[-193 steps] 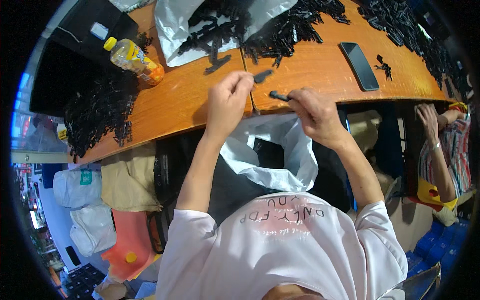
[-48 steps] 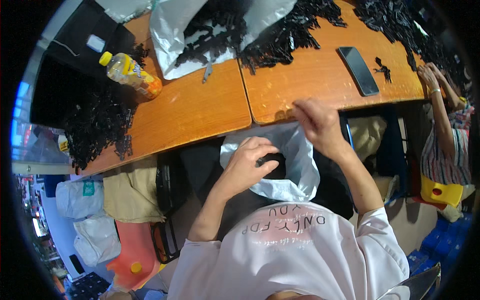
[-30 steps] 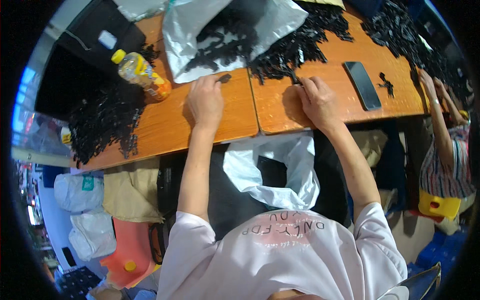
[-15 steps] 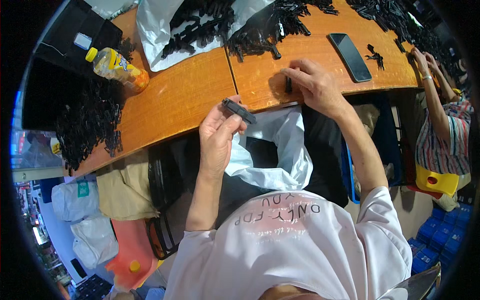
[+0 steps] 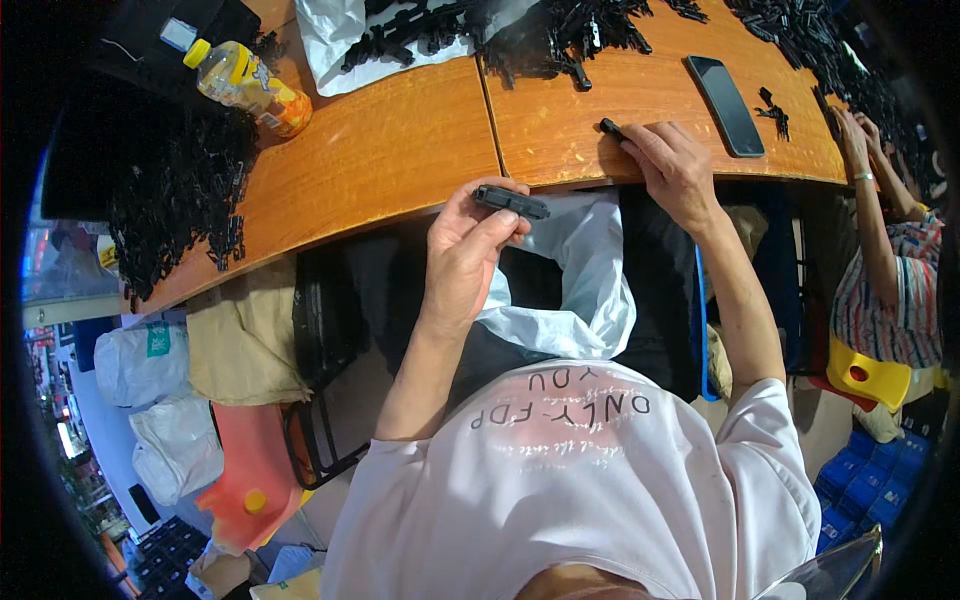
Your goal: The person reaches into a white bag to retrieve black plastic components and places them on a wooden table. They then pick up individual pieces and press them together by hand to assemble them.
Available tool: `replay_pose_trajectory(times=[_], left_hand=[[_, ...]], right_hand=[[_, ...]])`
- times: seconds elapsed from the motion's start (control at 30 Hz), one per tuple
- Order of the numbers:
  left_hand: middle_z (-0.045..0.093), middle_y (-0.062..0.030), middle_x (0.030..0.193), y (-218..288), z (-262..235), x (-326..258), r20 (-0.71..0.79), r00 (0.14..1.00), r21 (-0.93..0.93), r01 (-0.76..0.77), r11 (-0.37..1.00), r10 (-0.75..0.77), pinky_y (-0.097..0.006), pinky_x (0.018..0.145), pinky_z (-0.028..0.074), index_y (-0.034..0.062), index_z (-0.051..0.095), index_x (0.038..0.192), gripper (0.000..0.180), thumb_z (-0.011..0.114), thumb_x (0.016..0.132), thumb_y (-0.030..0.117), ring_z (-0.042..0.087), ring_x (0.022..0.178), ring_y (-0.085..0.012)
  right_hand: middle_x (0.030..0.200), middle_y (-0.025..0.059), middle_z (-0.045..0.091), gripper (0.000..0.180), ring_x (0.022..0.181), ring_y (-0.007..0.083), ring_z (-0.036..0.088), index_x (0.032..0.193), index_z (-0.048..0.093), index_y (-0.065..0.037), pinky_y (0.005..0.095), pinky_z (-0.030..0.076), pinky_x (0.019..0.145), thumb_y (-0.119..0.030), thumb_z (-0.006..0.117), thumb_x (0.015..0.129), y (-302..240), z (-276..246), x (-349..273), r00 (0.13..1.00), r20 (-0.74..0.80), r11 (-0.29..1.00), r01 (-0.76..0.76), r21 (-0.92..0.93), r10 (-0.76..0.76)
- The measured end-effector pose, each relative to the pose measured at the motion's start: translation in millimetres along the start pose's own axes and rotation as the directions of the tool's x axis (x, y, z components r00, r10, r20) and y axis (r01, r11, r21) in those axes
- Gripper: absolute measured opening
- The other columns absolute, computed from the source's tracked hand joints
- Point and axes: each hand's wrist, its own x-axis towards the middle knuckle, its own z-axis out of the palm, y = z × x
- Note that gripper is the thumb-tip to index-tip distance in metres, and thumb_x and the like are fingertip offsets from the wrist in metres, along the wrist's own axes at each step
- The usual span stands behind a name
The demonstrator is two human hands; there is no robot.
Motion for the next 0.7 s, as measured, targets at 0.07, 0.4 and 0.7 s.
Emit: replay_pose_trajectory(times=[0.07,0.4,0.7], left_hand=[[0.065,-0.0122,0.114,-1.0,1.4,0.4,0.003,1.0,-0.004,0.001,1.0,-0.001,-0.027,0.08,0.051,-0.001,0.059,0.12,0.028,0.06,0.092,-0.002,0.065,0.088,-0.0136],[0.068,-0.0106,0.102,-6.9,4.6,-1.7,-0.015,1.0,0.008,0.026,1.0,-0.025,-0.03,0.083,0.054,-0.0028,0.058,0.122,0.03,0.061,0.092,-0.002,0.067,0.091,-0.0161],[0.068,-0.0089,0.1,-7.1,5.6,-2.5,-0.082,0.997,0.154,0.004,0.988,0.008,-0.029,0.084,0.055,-0.0029,0.06,0.121,0.028,0.061,0.093,-0.001,0.067,0.09,-0.0148]], right_hand=[[0.086,0.0103,0.063,0.026,0.079,0.0272,0.063,0.109,0.067,-0.006,0.0366,0.053,0.067,-0.006,0.07,0.083,0.3,1.6,-2.1,0.999,-0.009,0.998,0.03,-0.056,-0.031],[0.084,0.0147,0.063,0.012,0.081,0.0312,0.066,0.091,0.064,-0.004,0.0429,0.053,0.066,-0.015,0.066,0.087,0.1,-0.9,14.1,0.918,0.156,0.901,-0.305,-0.31,0.365],[0.082,0.0159,0.058,0.013,0.075,0.0352,0.06,0.096,0.061,0.002,0.0412,0.047,0.066,0.003,0.065,0.083,-77.4,-23.7,7.4,0.965,0.242,0.824,-0.214,0.524,0.097]])
